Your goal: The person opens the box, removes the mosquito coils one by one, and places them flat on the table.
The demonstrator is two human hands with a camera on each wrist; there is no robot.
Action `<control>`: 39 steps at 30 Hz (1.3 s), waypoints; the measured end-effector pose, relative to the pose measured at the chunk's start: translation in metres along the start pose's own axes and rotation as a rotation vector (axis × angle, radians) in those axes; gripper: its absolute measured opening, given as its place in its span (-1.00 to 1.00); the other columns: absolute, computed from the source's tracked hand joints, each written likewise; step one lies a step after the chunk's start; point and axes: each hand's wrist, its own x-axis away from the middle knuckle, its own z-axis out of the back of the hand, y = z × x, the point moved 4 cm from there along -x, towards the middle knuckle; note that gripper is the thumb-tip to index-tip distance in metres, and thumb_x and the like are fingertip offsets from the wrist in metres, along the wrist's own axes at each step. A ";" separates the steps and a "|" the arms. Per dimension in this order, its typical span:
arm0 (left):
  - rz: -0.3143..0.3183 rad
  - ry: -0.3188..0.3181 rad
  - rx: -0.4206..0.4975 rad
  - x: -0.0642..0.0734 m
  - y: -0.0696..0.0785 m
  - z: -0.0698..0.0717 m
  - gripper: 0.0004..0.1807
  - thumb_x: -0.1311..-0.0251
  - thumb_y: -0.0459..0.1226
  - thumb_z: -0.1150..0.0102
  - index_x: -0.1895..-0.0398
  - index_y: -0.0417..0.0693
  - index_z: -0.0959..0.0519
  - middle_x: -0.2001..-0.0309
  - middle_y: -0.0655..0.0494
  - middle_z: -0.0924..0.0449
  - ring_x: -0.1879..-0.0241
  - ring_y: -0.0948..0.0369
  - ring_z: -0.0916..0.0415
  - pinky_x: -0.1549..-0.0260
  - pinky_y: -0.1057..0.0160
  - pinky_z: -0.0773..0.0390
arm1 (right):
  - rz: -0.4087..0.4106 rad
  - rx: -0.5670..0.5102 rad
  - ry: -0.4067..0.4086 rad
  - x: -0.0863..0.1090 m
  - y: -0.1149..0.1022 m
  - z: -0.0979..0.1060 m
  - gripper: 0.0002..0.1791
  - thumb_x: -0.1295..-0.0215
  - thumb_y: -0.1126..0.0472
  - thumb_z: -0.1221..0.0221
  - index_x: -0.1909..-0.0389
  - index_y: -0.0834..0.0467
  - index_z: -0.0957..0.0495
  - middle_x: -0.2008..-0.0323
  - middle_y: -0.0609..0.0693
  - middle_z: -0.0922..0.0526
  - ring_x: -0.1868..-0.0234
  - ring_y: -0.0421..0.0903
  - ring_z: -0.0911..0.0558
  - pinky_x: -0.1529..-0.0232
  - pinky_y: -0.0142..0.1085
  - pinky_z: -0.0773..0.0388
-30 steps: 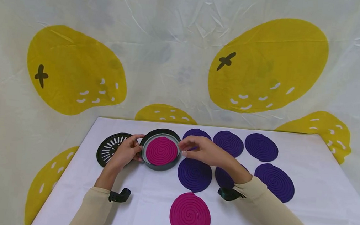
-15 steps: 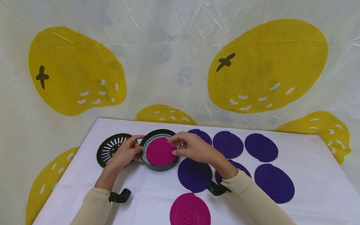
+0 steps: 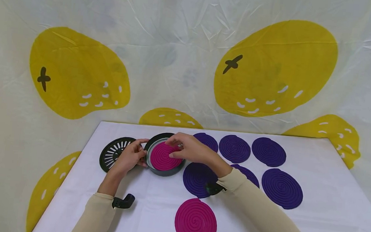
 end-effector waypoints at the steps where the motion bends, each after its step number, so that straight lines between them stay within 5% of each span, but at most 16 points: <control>1: -0.002 -0.003 -0.003 0.000 0.000 0.000 -0.46 -0.42 -0.49 0.00 -0.44 -0.11 -0.36 0.31 -0.01 -0.33 0.47 0.14 -0.50 0.44 0.14 -0.75 | -0.003 0.000 -0.001 -0.002 0.000 0.000 -0.54 -0.29 0.27 -0.37 -0.19 0.23 -0.54 -0.17 0.15 -0.60 -0.24 0.15 -0.57 -0.23 -0.06 -0.59; 25: 0.000 -0.003 0.000 0.001 0.002 0.001 -0.46 -0.42 -0.48 -0.02 -0.45 -0.14 -0.35 0.32 0.01 -0.33 0.47 0.14 -0.49 0.45 0.14 -0.75 | -0.040 0.118 -0.028 -0.035 0.017 -0.011 -0.46 -0.23 0.31 -0.39 -0.21 0.35 -0.51 -0.15 0.25 -0.59 -0.23 0.17 -0.57 -0.31 -0.01 -0.51; 39: 0.005 -0.002 -0.008 0.000 0.001 0.000 -0.46 -0.44 -0.46 -0.02 -0.47 -0.17 -0.32 0.33 0.02 -0.34 0.44 0.12 -0.47 0.43 0.11 -0.75 | -0.143 0.189 -0.046 -0.042 0.019 -0.017 -0.40 -0.21 0.35 -0.39 -0.27 0.32 -0.48 -0.16 0.20 -0.58 -0.21 0.09 -0.53 -0.33 -0.10 -0.47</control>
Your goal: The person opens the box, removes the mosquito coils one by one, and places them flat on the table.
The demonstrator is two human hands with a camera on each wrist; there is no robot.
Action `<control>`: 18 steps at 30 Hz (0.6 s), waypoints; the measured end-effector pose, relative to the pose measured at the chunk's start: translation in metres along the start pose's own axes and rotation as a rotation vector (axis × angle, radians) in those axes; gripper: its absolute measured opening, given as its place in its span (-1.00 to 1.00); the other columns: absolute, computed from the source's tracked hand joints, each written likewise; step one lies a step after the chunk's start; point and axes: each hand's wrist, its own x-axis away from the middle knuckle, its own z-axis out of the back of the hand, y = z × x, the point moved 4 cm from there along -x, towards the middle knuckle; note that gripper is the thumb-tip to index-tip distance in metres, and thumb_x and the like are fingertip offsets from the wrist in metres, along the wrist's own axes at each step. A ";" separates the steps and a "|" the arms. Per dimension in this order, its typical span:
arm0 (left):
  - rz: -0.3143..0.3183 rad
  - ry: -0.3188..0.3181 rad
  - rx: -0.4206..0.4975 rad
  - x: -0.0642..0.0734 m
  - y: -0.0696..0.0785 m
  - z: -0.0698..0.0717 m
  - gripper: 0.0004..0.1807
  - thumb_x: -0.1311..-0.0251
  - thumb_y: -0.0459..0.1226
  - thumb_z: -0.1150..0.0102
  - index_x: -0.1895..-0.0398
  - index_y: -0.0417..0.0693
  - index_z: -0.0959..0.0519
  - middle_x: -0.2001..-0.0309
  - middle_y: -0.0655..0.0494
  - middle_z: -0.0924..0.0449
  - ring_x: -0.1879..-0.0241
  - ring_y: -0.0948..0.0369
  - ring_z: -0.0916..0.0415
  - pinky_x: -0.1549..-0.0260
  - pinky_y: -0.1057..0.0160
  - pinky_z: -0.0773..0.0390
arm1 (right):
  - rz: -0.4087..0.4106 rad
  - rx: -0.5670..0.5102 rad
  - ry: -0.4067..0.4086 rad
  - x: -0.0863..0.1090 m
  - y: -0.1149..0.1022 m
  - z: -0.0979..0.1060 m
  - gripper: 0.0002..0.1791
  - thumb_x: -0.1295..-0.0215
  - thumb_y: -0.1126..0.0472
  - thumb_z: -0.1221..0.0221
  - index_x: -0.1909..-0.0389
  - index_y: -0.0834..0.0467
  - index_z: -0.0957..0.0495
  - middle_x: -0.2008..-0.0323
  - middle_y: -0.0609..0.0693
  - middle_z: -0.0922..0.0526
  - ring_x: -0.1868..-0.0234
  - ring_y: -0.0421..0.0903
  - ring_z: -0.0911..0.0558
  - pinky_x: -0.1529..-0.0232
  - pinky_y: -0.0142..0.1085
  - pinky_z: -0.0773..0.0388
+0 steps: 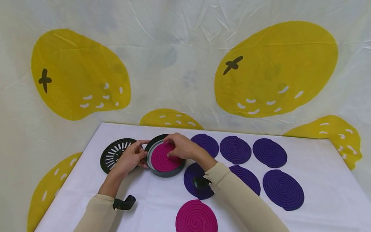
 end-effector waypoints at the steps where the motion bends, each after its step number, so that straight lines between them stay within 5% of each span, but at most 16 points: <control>1: -0.001 0.002 0.002 0.000 0.000 0.000 -0.46 -0.43 -0.46 -0.02 -0.47 -0.16 -0.32 0.33 0.02 -0.34 0.44 0.11 -0.47 0.43 0.10 -0.76 | -0.008 0.004 0.002 0.000 0.000 0.000 -0.41 -0.21 0.35 -0.39 -0.27 0.32 -0.49 -0.16 0.20 -0.58 -0.21 0.09 -0.53 -0.32 -0.10 -0.48; 18: -0.012 0.010 0.012 0.001 0.000 0.000 -0.46 -0.42 -0.48 -0.01 -0.45 -0.14 -0.35 0.34 0.02 -0.34 0.44 0.12 -0.46 0.45 0.17 -0.75 | 0.015 -0.045 0.062 0.005 0.005 0.008 -0.57 -0.26 0.44 -0.31 -0.16 0.22 -0.61 -0.12 0.07 -0.66 -0.22 0.03 -0.58 -0.31 -0.12 -0.51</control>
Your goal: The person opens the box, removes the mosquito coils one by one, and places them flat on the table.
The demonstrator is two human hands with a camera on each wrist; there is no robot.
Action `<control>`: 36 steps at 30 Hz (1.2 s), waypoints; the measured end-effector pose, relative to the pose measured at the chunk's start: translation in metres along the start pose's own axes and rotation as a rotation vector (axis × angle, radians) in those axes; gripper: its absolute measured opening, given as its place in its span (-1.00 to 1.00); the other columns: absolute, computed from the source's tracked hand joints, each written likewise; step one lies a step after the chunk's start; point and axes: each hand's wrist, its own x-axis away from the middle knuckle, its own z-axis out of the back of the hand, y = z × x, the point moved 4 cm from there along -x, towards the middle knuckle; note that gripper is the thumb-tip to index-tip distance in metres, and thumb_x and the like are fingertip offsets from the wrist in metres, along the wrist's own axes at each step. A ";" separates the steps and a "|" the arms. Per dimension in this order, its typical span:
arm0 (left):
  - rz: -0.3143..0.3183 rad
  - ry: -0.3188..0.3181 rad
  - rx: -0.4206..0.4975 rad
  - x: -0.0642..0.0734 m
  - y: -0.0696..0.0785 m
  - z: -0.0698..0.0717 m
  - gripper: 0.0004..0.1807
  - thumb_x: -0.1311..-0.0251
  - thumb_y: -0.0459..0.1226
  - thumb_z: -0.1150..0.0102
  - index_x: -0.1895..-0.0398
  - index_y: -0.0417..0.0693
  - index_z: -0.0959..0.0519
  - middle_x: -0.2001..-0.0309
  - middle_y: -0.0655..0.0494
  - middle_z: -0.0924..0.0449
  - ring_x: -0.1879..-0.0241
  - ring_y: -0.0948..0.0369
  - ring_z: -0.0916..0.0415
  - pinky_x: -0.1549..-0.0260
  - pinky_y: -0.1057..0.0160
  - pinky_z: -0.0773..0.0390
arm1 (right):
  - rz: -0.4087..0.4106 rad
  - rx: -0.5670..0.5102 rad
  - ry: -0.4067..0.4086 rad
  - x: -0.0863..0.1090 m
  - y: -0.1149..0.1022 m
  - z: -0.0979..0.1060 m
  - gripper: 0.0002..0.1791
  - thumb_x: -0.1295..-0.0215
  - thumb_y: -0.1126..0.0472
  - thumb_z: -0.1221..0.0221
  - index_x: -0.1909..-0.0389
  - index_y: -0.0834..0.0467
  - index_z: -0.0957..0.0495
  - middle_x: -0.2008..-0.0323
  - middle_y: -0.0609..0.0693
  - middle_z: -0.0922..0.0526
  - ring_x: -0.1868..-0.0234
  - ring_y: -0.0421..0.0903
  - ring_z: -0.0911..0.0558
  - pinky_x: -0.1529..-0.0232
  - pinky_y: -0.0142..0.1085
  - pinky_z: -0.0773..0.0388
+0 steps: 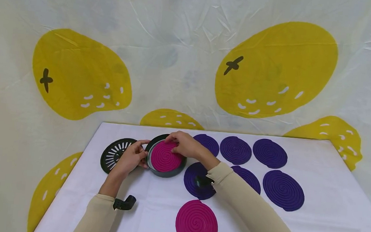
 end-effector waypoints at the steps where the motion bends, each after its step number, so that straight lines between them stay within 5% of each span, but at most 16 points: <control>1: 0.002 0.000 -0.002 0.000 0.000 0.000 -0.46 -0.42 -0.48 -0.01 -0.45 -0.13 -0.35 0.34 0.02 -0.34 0.44 0.12 -0.46 0.45 0.17 -0.75 | 0.005 -0.003 -0.002 0.000 0.001 0.001 -0.58 -0.27 0.43 -0.31 -0.15 0.21 -0.62 -0.11 0.05 -0.68 -0.20 0.00 -0.58 -0.30 -0.14 -0.52; 14: 0.001 -0.004 0.003 0.001 0.001 -0.001 -0.45 -0.42 -0.49 -0.02 -0.45 -0.13 -0.35 0.34 0.02 -0.34 0.45 0.13 -0.45 0.46 0.17 -0.74 | 0.055 -0.039 -0.079 0.011 0.006 0.005 -0.58 -0.26 0.38 -0.35 -0.14 0.08 -0.68 -0.14 -0.02 -0.65 0.02 -0.11 -0.57 0.03 -0.37 -0.58; 24: -0.012 -0.002 0.009 -0.001 0.000 -0.001 -0.46 -0.39 -0.52 -0.01 -0.43 -0.16 -0.37 0.35 0.01 -0.34 0.48 0.14 -0.46 0.48 0.20 -0.74 | 0.042 -0.073 -0.103 0.020 0.011 0.008 -0.58 -0.26 0.31 -0.37 -0.15 0.03 -0.67 0.10 -0.08 -0.63 0.51 -0.22 -0.33 0.41 -0.41 -0.36; 30: -0.007 -0.003 0.004 0.000 0.000 -0.001 -0.46 -0.40 -0.51 -0.01 -0.43 -0.14 -0.37 0.34 0.01 -0.35 0.48 0.14 -0.46 0.48 0.19 -0.74 | 0.066 -0.090 -0.085 0.022 0.008 0.007 -0.58 -0.26 0.33 -0.37 -0.14 0.04 -0.68 0.05 -0.07 -0.65 0.52 -0.23 -0.40 0.40 -0.42 -0.46; 36: -0.006 -0.003 0.002 0.001 0.001 0.000 -0.46 -0.41 -0.50 -0.02 -0.45 -0.14 -0.35 0.35 0.03 -0.35 0.47 0.14 -0.46 0.47 0.17 -0.74 | 0.091 -0.071 -0.028 0.023 0.008 0.006 -0.62 -0.24 0.32 -0.39 -0.09 0.07 -0.70 -0.04 -0.04 -0.68 0.31 -0.14 -0.57 0.24 -0.42 -0.57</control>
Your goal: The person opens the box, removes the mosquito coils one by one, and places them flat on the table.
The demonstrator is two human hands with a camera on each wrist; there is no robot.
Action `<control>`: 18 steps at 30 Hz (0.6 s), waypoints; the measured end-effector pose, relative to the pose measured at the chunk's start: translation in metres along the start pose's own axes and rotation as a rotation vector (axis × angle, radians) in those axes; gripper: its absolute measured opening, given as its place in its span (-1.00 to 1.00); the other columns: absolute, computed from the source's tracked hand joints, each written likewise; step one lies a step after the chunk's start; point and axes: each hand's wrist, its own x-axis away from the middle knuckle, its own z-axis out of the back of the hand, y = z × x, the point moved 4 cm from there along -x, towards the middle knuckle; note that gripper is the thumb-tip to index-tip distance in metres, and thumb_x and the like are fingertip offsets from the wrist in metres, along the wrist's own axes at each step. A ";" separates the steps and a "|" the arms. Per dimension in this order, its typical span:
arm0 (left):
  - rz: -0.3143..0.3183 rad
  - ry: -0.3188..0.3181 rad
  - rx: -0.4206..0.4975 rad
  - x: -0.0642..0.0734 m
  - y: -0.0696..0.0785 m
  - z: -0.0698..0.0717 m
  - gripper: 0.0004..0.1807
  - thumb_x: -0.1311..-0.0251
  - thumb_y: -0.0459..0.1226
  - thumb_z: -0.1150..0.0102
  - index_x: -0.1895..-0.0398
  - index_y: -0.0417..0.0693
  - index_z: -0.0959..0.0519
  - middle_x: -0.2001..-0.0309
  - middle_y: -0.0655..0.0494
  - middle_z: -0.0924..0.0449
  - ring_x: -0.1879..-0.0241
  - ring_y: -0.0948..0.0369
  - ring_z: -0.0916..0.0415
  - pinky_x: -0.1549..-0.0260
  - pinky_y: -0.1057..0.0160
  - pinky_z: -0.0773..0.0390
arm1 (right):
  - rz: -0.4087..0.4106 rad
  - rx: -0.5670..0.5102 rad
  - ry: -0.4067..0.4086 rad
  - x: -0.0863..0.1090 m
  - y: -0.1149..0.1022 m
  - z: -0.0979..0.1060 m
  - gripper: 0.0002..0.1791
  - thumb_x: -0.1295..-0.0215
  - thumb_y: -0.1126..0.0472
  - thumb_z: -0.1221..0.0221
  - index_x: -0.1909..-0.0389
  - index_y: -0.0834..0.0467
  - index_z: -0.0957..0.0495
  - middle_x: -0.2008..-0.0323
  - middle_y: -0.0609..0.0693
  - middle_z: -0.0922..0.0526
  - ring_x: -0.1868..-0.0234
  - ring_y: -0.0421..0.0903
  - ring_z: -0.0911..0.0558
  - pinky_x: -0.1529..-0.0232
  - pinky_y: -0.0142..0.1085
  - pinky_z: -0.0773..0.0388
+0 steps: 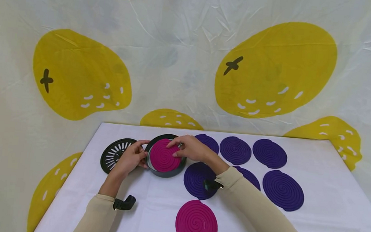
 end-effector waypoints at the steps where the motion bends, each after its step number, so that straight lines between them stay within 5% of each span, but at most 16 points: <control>1: 0.001 0.000 0.000 0.000 0.000 0.000 -0.45 -0.41 -0.50 -0.02 -0.45 -0.14 -0.35 0.35 0.03 -0.35 0.47 0.14 -0.46 0.47 0.16 -0.74 | 0.006 0.005 0.007 0.000 0.000 0.000 -0.63 -0.24 0.32 -0.38 -0.08 0.07 -0.70 -0.05 -0.03 -0.68 0.27 -0.11 -0.59 0.21 -0.41 -0.58; 8: 0.002 -0.003 -0.006 0.000 0.002 0.001 -0.45 -0.41 -0.50 -0.02 -0.46 -0.13 -0.34 0.34 0.04 -0.35 0.46 0.14 -0.45 0.43 0.09 -0.76 | 0.033 0.006 0.017 0.000 -0.001 0.001 -0.65 -0.28 0.35 -0.34 -0.07 0.05 -0.71 -0.07 -0.04 -0.70 0.13 -0.08 -0.66 0.14 -0.39 -0.61; 18: -0.006 0.009 -0.014 -0.002 0.001 0.000 -0.47 -0.40 -0.51 0.00 -0.41 -0.14 -0.39 0.35 0.02 -0.34 0.47 0.13 -0.47 0.48 0.19 -0.74 | 0.034 -0.005 0.053 0.003 -0.003 0.005 -0.67 -0.28 0.32 -0.35 -0.05 0.05 -0.72 0.06 -0.10 -0.73 0.25 -0.19 -0.55 0.25 -0.38 -0.56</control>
